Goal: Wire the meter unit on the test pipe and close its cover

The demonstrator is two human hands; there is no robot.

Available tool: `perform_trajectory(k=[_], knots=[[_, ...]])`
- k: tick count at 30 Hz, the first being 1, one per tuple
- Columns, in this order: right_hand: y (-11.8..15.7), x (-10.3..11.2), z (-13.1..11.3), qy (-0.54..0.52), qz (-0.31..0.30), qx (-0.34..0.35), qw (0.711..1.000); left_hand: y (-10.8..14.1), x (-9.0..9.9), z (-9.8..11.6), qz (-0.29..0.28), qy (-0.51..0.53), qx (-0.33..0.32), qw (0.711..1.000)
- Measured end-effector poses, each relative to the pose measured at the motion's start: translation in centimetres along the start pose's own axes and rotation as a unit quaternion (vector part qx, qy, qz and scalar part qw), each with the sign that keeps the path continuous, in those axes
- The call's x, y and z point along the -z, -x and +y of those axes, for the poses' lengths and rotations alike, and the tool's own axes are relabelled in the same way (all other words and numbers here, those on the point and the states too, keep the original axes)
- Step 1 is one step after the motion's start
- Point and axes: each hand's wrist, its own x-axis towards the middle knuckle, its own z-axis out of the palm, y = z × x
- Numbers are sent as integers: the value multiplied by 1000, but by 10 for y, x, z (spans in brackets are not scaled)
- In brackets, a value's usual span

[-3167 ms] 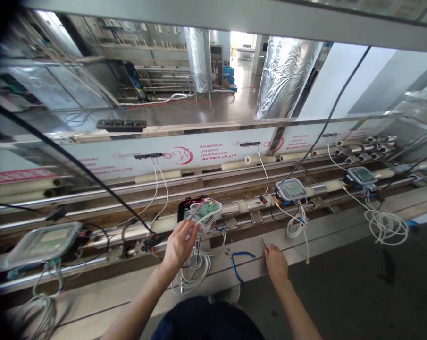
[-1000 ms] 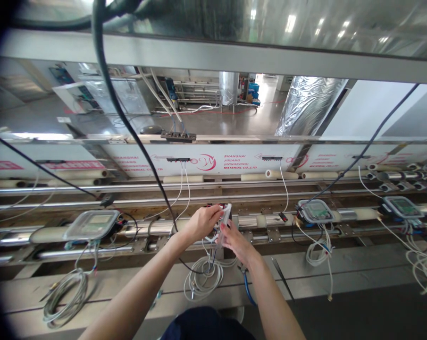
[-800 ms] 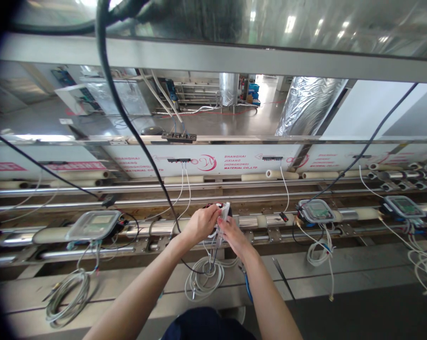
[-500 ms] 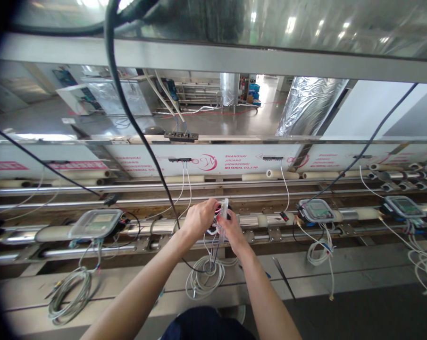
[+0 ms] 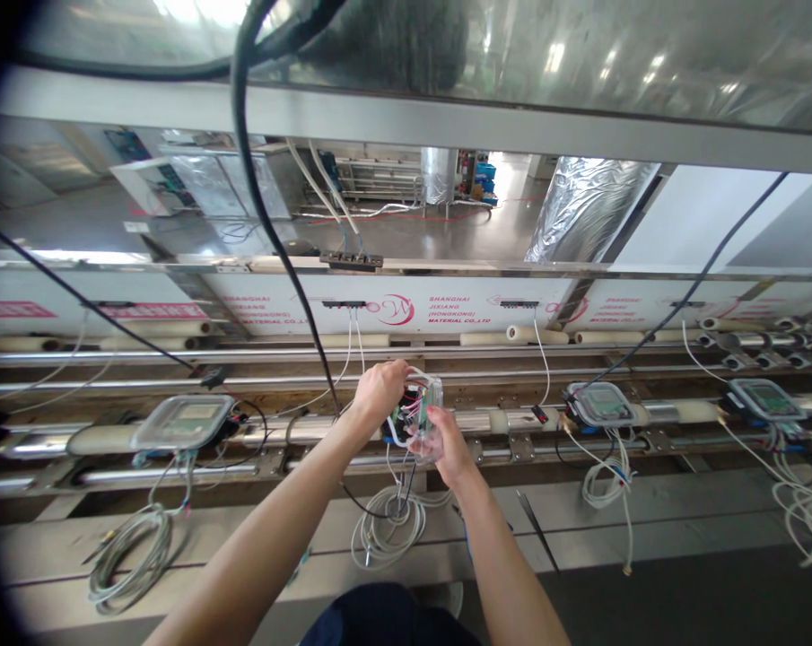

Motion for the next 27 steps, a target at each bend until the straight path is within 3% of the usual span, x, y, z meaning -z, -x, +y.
perform_trajectory(k=[6, 14, 27], knots=[[-1, 2, 1, -31, 6, -18, 999, 1, -7, -7, -1, -4, 30, 1000], [7, 9, -4, -82, 4, -31, 996, 14, -11, -37, -26, -12, 92, 995], [-6, 2, -2, -45, 52, -7, 998, 78, -7, -22, 18, -1, 63, 998]])
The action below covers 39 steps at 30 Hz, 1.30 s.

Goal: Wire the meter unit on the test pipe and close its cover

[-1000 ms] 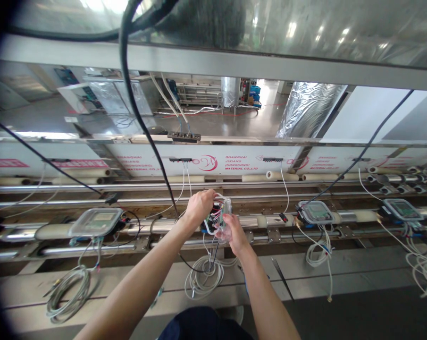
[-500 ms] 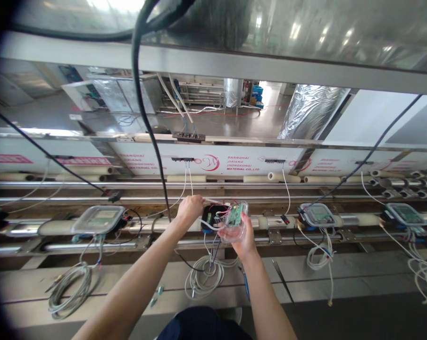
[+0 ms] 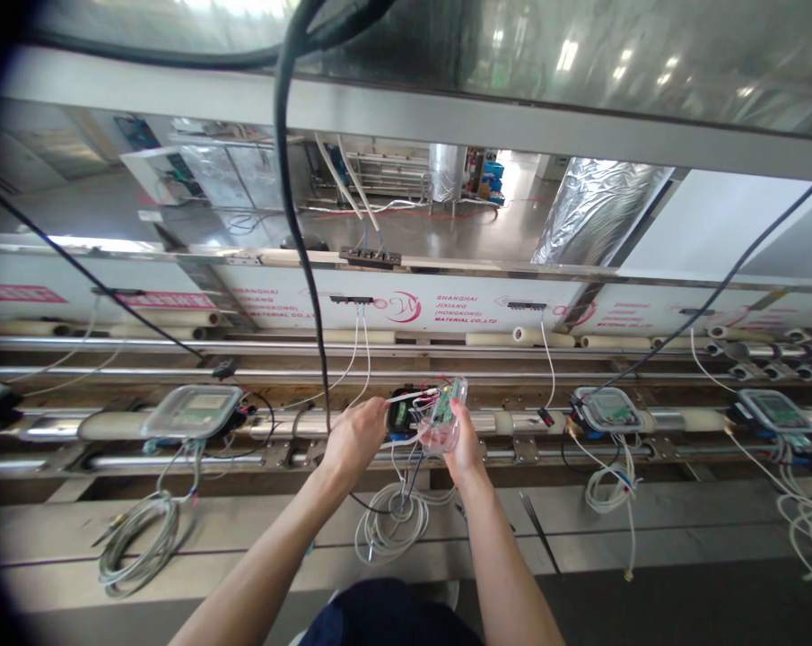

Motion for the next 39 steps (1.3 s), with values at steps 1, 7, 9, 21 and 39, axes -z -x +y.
perform_trajectory(k=[1, 7, 9, 21, 39], knots=[[0, -1, 1, 1, 3, 1, 1000, 6, 0, 0, 5, 1, 0, 1000], [-4, -9, 5, 11, 11, 13, 1000, 37, 0, 2, 36, 13, -5, 999], [-5, -10, 5, 21, 10, 18, 1000, 46, 1, 2, 79, 33, -20, 996], [-10, -18, 9, 60, -10, 22, 998, 66, -6, 3, 250, 99, -176, 947], [-11, -4, 1, 80, -66, -23, 994, 21, 1, -19, 144, 152, 5, 978]])
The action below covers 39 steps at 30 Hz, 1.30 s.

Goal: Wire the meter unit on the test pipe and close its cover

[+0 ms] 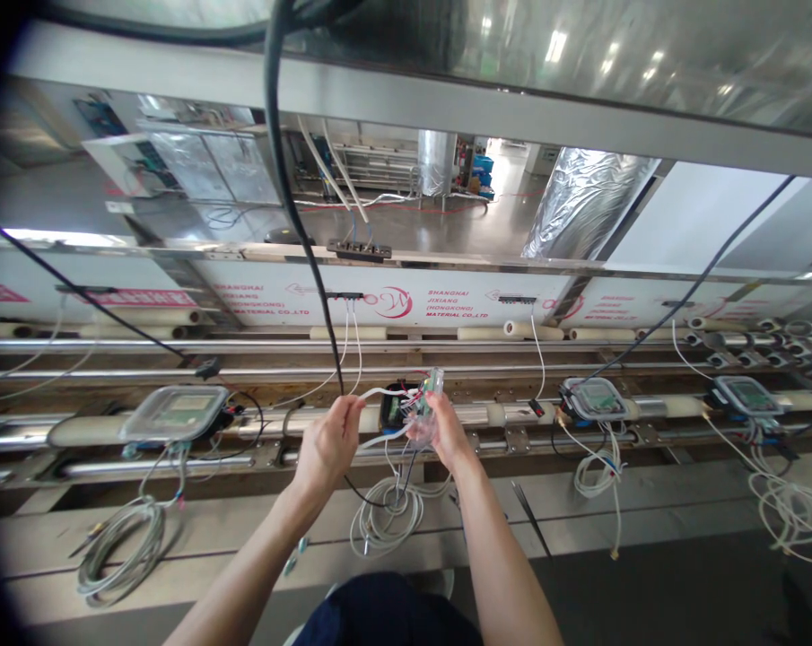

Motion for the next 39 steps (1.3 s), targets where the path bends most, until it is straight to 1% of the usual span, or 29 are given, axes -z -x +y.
perform_trajectory(k=[2, 5, 7, 8, 9, 11, 13, 17, 21, 25, 28, 30, 32, 34, 39], knots=[[2, 1, 1, -15, 2, -9, 1000, 3, -9, 2, -62, 51, 54, 995], [4, 4, 2, -31, 9, -20, 999, 10, -24, 4, -186, 91, 114, 972], [5, 7, 1, -37, 15, -23, 999, 14, -32, 3, -264, 97, 121, 952], [5, 8, 1, -39, 18, -25, 999, 14, -35, 1, -291, 102, 116, 944], [5, 9, 0, -40, 20, -26, 999, 15, -38, 0, -310, 108, 110, 938], [5, 12, -2, -39, 20, -27, 999, 14, -40, -2, -329, 123, 105, 930], [5, 13, -3, -34, 14, -28, 999, 12, -39, -2, -323, 137, 104, 931], [6, 12, -3, -19, -3, -28, 999, 9, -34, 4, -283, 148, 108, 942], [7, 9, -2, 7, -17, -26, 999, 8, -26, 9, -269, 147, 106, 946], [7, 14, -4, 42, -20, -15, 999, -3, -11, 2, -264, 154, 106, 946], [6, 21, -7, 61, -11, 1, 998, -13, 2, -4, -246, 155, 110, 951], [6, 24, -9, 69, -6, 5, 998, -16, 5, -6, -245, 152, 102, 952], [6, 23, -10, 71, -6, 2, 997, -15, 2, -7, -256, 148, 87, 951], [8, 21, -11, 65, -5, -4, 998, -13, -7, -8, -257, 143, 80, 952], [18, 11, -2, 30, 16, -25, 999, -12, -31, -10, -193, 117, 94, 970]])
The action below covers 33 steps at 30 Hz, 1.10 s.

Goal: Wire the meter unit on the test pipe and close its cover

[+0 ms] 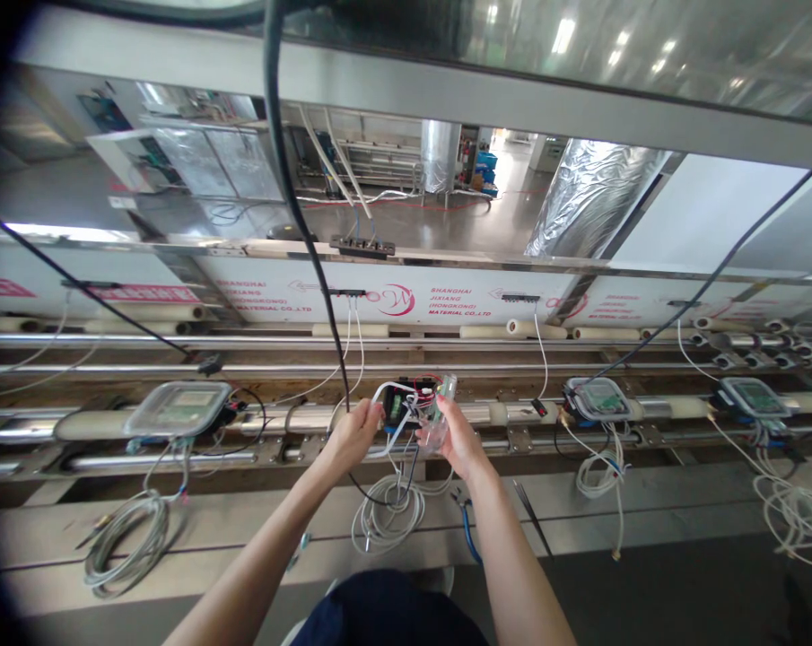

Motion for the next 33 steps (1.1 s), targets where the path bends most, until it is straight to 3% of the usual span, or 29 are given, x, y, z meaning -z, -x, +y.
perform_trajectory(k=[7, 15, 18, 21, 24, 26, 29, 31, 33], knots=[[17, -6, 34, -160, -41, 5, 986, -42, -5, -1, 35, -10, -35, 999], [27, -1, 65, -171, -85, -7, 982, -94, -14, 6, 5, -47, -101, 994], [34, -6, 87, -111, -84, -28, 990, -102, -21, 10, -18, -65, -124, 990], [42, -2, 98, 106, -117, -119, 980, -105, -24, 12, -42, -79, -158, 983], [45, 23, 83, 273, -121, -168, 940, -105, -23, 10, -47, -89, -179, 979], [38, 46, 58, 338, -66, -131, 930, -103, -22, 9, -45, -92, -185, 977], [12, 70, 12, 413, 76, 12, 908, -100, -23, 7, -37, -90, -193, 976], [-12, 70, -14, 442, 150, 119, 876, -99, -24, 7, -32, -85, -202, 975], [-37, 59, -29, 463, 182, 199, 844, -98, -25, 8, -31, -77, -212, 974]])
